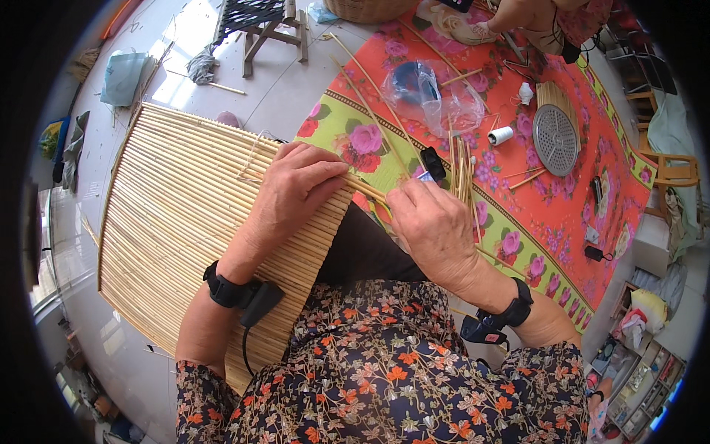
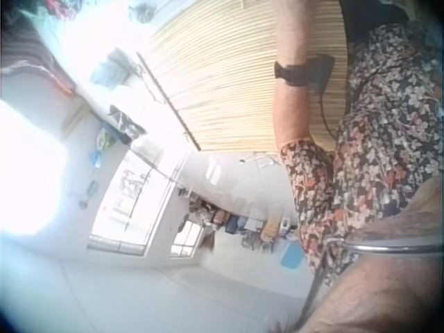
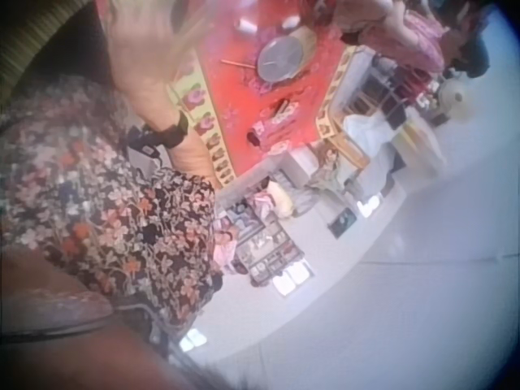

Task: The person weaves a bamboo mat by hand, inserting thin bamboo strips into a larger woven frame and securing them with thread. The person uses a needle and thread to tie off the ends of the strips, ensuring the mat is tightly woven.

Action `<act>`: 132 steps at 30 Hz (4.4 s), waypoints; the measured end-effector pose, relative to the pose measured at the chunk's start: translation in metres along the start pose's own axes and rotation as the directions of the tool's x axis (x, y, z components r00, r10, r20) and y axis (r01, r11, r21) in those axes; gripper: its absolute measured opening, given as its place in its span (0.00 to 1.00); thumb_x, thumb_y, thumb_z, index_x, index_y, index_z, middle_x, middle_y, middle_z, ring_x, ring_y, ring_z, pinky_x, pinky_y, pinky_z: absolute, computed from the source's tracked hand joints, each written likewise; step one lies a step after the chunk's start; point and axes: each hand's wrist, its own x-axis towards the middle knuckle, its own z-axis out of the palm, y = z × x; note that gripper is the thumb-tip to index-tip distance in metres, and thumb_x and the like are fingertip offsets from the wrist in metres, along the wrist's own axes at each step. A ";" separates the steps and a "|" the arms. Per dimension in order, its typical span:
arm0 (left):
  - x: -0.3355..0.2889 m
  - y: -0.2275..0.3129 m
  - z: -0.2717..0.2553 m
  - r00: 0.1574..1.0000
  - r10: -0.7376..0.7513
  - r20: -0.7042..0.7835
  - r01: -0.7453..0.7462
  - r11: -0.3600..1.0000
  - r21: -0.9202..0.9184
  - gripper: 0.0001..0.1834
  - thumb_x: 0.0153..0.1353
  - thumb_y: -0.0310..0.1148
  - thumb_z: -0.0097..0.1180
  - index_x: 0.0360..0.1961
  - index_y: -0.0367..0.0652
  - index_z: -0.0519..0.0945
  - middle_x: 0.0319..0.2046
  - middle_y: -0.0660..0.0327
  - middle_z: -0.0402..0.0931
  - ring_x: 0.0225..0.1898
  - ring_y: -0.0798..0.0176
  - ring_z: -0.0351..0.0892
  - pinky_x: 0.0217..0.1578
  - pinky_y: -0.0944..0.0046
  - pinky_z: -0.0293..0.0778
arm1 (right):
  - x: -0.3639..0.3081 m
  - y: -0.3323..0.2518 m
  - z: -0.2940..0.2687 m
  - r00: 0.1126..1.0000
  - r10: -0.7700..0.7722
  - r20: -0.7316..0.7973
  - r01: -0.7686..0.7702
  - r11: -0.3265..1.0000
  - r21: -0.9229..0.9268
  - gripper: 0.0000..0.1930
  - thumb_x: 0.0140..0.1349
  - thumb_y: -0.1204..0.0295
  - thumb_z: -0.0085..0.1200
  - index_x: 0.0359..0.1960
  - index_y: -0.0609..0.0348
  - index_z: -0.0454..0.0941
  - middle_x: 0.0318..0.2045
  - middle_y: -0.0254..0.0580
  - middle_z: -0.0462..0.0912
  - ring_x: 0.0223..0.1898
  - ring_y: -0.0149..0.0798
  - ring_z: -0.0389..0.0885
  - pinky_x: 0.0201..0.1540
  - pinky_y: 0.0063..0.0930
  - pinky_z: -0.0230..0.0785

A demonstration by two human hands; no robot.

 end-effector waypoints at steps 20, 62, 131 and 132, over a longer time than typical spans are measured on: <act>-0.002 0.000 0.010 0.999 -0.045 -0.004 0.045 0.999 0.025 0.08 0.60 0.33 0.70 0.38 0.43 0.88 0.39 0.60 0.84 0.51 0.54 0.83 0.59 0.52 0.72 | -0.004 0.008 0.011 0.996 0.077 0.042 -0.084 0.981 0.176 0.05 0.65 0.76 0.63 0.40 0.59 0.81 0.36 0.45 0.80 0.37 0.49 0.86 0.38 0.43 0.80; -0.007 -0.008 0.026 0.994 0.018 -0.103 -0.014 0.999 0.047 0.10 0.56 0.34 0.72 0.40 0.48 0.91 0.46 0.61 0.82 0.52 0.52 0.80 0.57 0.51 0.74 | 0.009 0.018 0.027 0.675 0.222 0.704 -0.698 -0.117 0.706 0.16 0.74 0.74 0.62 0.59 0.66 0.78 0.39 0.39 0.87 0.34 0.32 0.90 0.35 0.22 0.87; -0.037 0.042 -0.011 0.944 0.044 0.326 -0.107 0.978 0.177 0.33 0.55 0.35 0.74 0.61 0.42 0.77 0.75 0.55 0.70 0.69 0.44 0.72 0.68 0.46 0.68 | 0.004 0.051 0.034 0.967 0.150 0.207 -0.234 0.849 0.474 0.11 0.67 0.68 0.62 0.44 0.62 0.89 0.39 0.53 0.89 0.42 0.55 0.89 0.48 0.46 0.79; -0.038 0.040 -0.010 0.946 0.052 0.320 -0.108 0.981 0.160 0.33 0.54 0.35 0.74 0.61 0.43 0.77 0.75 0.55 0.70 0.69 0.44 0.72 0.68 0.46 0.68 | 0.004 0.050 0.035 0.962 0.160 0.220 -0.252 0.830 0.498 0.11 0.66 0.68 0.62 0.44 0.62 0.89 0.38 0.53 0.89 0.41 0.55 0.89 0.48 0.46 0.79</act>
